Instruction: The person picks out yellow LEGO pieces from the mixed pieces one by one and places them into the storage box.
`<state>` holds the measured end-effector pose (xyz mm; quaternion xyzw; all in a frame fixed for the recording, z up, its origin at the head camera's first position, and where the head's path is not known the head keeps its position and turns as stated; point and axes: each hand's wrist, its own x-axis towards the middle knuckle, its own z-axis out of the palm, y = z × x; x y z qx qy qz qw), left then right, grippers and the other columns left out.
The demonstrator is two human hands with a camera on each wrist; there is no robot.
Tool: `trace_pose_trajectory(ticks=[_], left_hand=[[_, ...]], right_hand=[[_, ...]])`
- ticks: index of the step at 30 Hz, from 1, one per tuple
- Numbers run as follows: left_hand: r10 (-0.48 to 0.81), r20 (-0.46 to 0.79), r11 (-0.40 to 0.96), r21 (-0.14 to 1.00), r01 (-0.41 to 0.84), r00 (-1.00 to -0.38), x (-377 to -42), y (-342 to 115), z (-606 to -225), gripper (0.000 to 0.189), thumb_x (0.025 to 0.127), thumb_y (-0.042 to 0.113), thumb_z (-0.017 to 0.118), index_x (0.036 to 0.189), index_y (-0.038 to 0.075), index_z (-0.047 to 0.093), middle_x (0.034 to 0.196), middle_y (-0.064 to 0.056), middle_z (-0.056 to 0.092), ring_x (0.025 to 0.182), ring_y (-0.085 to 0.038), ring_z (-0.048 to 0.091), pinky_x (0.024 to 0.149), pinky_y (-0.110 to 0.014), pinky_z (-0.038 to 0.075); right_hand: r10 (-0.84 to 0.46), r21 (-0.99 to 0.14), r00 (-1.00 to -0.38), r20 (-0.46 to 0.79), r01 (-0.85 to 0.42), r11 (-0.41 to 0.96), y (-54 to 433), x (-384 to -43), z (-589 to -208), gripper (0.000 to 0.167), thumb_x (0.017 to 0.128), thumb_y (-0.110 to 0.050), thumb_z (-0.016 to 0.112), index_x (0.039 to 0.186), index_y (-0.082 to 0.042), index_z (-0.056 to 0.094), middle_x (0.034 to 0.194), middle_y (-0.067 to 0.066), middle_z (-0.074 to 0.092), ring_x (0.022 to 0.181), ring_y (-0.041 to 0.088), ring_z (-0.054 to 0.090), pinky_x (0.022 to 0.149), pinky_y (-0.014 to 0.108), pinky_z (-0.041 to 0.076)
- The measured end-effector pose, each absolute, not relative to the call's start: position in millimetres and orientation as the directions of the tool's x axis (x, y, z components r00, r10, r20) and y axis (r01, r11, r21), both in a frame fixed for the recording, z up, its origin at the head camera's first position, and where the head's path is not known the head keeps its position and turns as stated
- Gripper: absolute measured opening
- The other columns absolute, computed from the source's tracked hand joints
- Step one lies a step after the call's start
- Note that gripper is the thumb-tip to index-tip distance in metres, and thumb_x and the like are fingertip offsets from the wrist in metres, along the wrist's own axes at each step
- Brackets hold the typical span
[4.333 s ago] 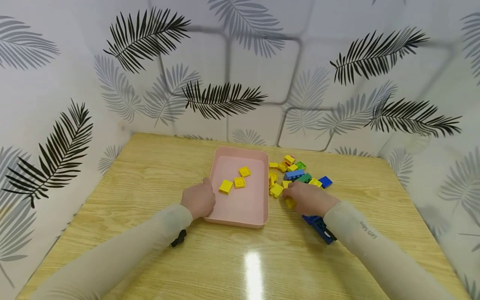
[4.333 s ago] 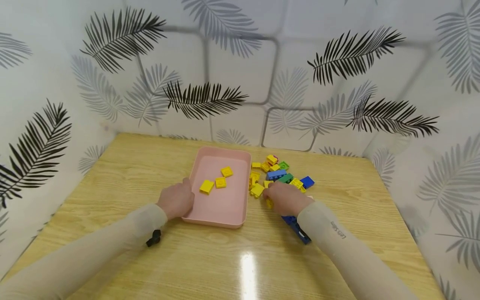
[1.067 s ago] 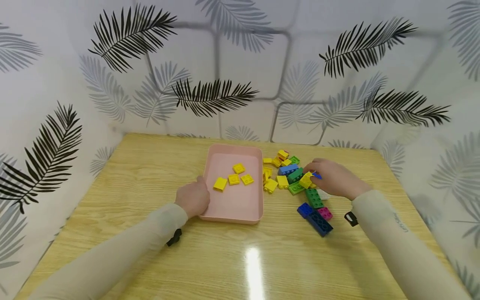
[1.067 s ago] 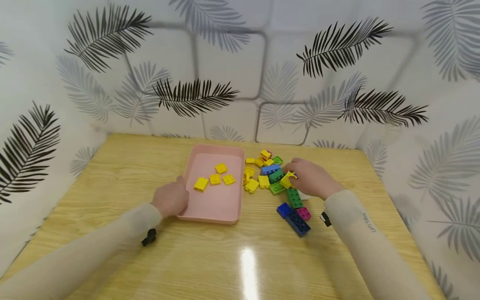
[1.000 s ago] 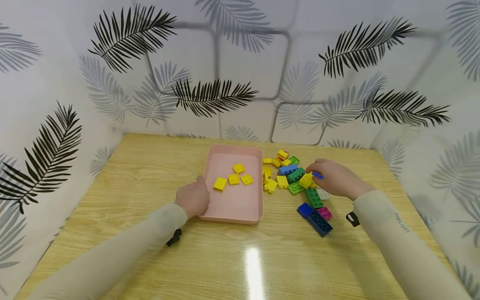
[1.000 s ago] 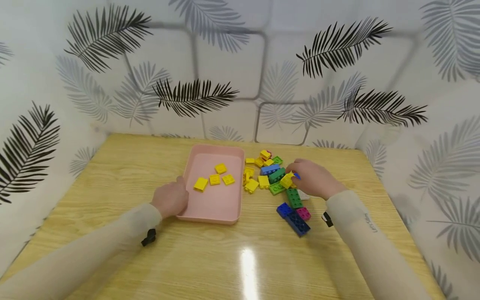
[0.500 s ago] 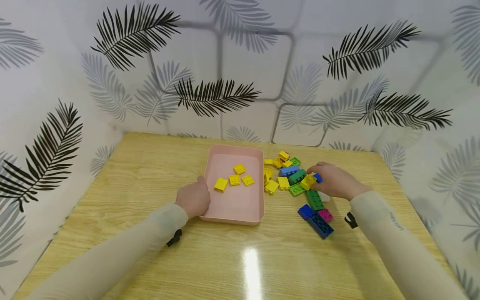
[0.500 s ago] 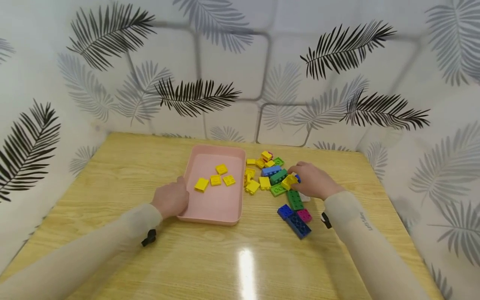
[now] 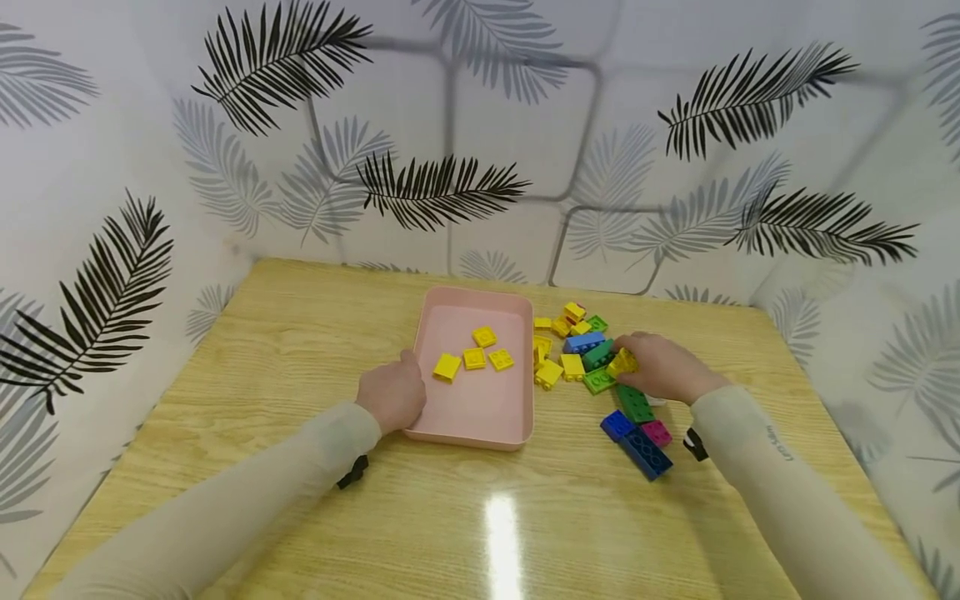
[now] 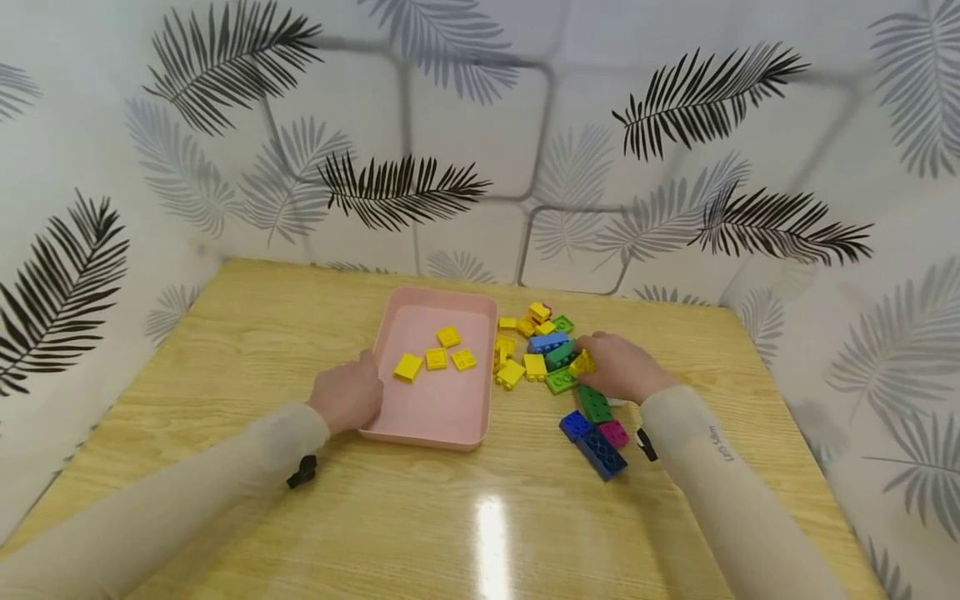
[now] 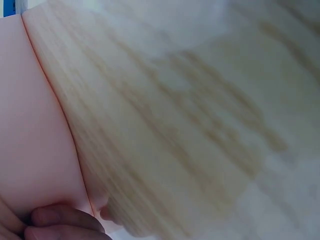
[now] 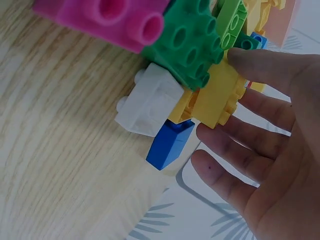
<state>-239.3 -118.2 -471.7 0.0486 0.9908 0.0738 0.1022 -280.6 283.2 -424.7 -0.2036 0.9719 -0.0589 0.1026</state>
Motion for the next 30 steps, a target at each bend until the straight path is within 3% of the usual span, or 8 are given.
trace_pose_trajectory(ticks=[6, 13, 25, 30], left_hand=[[0.114, -0.196, 0.985, 0.15, 0.085, -0.974, -240, -117, -470, 0.055, 0.101, 0.021, 0.047, 0.144, -0.012, 0.036, 0.067, -0.008, 0.059, 0.056, -0.018, 0.058, 0.053, -0.037, 0.052], [0.115, -0.191, 0.985, 0.148, 0.087, -0.975, -239, -118, -470, 0.055, 0.101, 0.021, 0.048, 0.143, -0.012, 0.037, 0.067, -0.009, 0.058, 0.056, -0.019, 0.058, 0.051, -0.037, 0.052], [0.096, -0.199, 0.988, 0.137, 0.07, -0.975, -240, -117, -469, 0.054, 0.1, 0.021, 0.049, 0.143, -0.011, 0.038, 0.071, -0.01, 0.061, 0.059, -0.019, 0.061, 0.056, -0.039, 0.054], [0.101, -0.212, 0.989, 0.13, 0.075, -0.972, -240, -116, -471, 0.056, 0.101, 0.021, 0.049, 0.145, -0.011, 0.036, 0.069, -0.009, 0.06, 0.057, -0.018, 0.059, 0.053, -0.036, 0.053]], right_hand=[[-0.426, -0.16, -0.894, -0.135, -0.405, 0.9, 285, -278, -417, 0.041, 0.092, -0.021, 0.073, 0.129, -0.005, 0.064, 0.127, 0.018, 0.066, 0.111, 0.035, 0.064, 0.096, 0.055, 0.05], [-0.461, -0.194, -0.882, -0.093, -0.439, 0.878, 275, -274, -398, 0.045, 0.094, -0.025, 0.07, 0.134, -0.005, 0.061, 0.134, 0.019, 0.062, 0.12, 0.039, 0.059, 0.1, 0.057, 0.048], [-0.539, -0.154, -0.841, -0.042, -0.527, 0.836, 224, -270, -377, 0.049, 0.095, -0.035, 0.07, 0.137, -0.011, 0.06, 0.139, 0.015, 0.059, 0.127, 0.036, 0.057, 0.104, 0.054, 0.046], [-0.579, -0.144, -0.815, -0.017, -0.571, 0.808, 198, -272, -379, 0.046, 0.093, -0.034, 0.072, 0.133, -0.013, 0.063, 0.133, 0.011, 0.063, 0.117, 0.031, 0.062, 0.098, 0.049, 0.051]])
